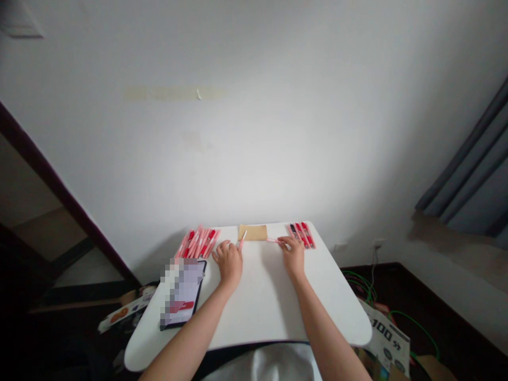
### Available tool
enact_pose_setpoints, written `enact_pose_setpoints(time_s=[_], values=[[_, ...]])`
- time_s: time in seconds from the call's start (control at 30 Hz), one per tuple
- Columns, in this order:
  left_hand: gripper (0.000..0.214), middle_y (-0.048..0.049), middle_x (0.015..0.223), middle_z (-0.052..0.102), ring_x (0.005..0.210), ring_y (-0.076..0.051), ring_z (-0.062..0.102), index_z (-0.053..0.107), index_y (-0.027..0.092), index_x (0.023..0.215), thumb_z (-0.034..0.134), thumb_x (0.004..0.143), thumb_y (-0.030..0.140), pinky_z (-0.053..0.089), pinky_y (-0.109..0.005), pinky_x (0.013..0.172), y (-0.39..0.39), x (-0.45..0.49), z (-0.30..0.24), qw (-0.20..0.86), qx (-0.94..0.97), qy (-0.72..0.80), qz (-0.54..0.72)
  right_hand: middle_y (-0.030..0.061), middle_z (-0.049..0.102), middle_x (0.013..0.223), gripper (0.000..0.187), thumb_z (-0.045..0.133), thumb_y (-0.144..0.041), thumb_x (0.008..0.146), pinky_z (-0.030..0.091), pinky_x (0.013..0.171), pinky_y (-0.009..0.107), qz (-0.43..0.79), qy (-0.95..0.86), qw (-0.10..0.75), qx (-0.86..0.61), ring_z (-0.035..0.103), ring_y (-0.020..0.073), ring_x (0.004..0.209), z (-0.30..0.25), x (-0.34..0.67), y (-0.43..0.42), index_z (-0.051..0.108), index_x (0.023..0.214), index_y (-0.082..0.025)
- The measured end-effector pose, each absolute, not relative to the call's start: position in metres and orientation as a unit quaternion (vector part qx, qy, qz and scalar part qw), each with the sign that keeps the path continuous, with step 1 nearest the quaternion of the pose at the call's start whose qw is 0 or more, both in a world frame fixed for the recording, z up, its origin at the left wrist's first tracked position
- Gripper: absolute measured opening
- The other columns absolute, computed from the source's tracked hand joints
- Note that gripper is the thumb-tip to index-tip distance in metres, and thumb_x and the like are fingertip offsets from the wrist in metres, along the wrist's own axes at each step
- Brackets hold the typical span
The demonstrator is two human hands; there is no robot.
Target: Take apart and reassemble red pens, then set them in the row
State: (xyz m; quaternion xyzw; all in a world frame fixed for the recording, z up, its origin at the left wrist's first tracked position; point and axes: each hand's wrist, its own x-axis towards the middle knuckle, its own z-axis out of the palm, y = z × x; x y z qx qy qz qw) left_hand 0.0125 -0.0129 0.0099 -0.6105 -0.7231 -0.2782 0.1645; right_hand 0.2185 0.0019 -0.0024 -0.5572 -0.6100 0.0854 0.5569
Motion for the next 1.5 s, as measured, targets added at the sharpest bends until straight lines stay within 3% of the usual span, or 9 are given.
enact_pose_setpoints(time_s=[0.17, 0.63, 0.9, 1.1, 1.33, 1.5], values=[[0.029, -0.0128, 0.115, 0.057, 0.111, -0.029, 0.047, 0.065, 0.012, 0.09, 0.038, 0.089, 0.021, 0.034, -0.054, 0.099, -0.013, 0.011, 0.01, 0.16, -0.596, -0.737, -0.276, 0.0084, 0.072, 0.095, 0.029, 0.052, -0.041, 0.084, 0.037, 0.089, 0.041, 0.089, -0.609, 0.558, -0.556, 0.059, 0.0256, 0.093, -0.001, 0.218, 0.002, 0.073, 0.086, -0.021], [0.024, -0.0108, 0.119, 0.052, 0.115, -0.028, 0.042, 0.062, 0.017, 0.1, 0.046, 0.087, 0.028, 0.031, -0.053, 0.1, -0.017, 0.012, 0.015, 0.138, -0.602, -0.741, -0.264, 0.0091, 0.072, 0.096, 0.03, 0.052, -0.041, 0.083, 0.038, 0.089, 0.042, 0.094, -0.61, 0.556, -0.557, 0.059, 0.0262, 0.094, -0.003, 0.219, 0.002, 0.074, 0.087, -0.021], [0.02, -0.0049, 0.122, 0.052, 0.12, -0.026, 0.041, 0.067, 0.03, 0.096, 0.064, 0.077, 0.034, 0.027, -0.054, 0.105, -0.015, 0.01, 0.018, 0.05, -0.645, -0.688, -0.33, 0.0075, 0.071, 0.094, 0.027, 0.054, -0.042, 0.083, 0.037, 0.09, 0.043, 0.107, -0.639, 0.53, -0.547, 0.058, 0.0261, 0.094, -0.006, 0.216, 0.003, 0.073, 0.086, -0.023], [0.015, -0.0004, 0.127, 0.054, 0.124, -0.028, 0.038, 0.072, 0.038, 0.086, 0.071, 0.071, 0.038, 0.023, -0.062, 0.105, -0.014, 0.01, 0.018, 0.029, -0.682, -0.658, -0.316, 0.0065, 0.071, 0.09, 0.024, 0.055, -0.04, 0.084, 0.04, 0.086, 0.041, 0.097, -0.692, 0.486, -0.525, 0.056, 0.0253, 0.093, -0.005, 0.207, -0.001, 0.074, 0.085, -0.026], [0.021, -0.0047, 0.132, 0.052, 0.129, -0.03, 0.031, 0.073, 0.03, 0.087, 0.069, 0.071, 0.044, 0.013, -0.064, 0.108, -0.015, 0.011, 0.021, -0.033, -0.704, -0.653, -0.278, 0.0063, 0.07, 0.083, 0.023, 0.056, -0.041, 0.085, 0.041, 0.082, 0.04, 0.086, -0.723, 0.451, -0.517, 0.054, 0.0253, 0.089, -0.006, 0.203, -0.003, 0.075, 0.087, -0.028], [0.016, -0.0007, 0.132, 0.054, 0.126, -0.029, 0.034, 0.073, 0.034, 0.082, 0.07, 0.07, 0.045, 0.015, -0.066, 0.106, -0.013, 0.011, 0.016, -0.008, -0.713, -0.64, -0.286, 0.0064, 0.069, 0.084, 0.021, 0.059, -0.04, 0.083, 0.042, 0.082, 0.039, 0.095, -0.735, 0.442, -0.504, 0.053, 0.0251, 0.09, -0.01, 0.204, -0.001, 0.075, 0.09, -0.028]])
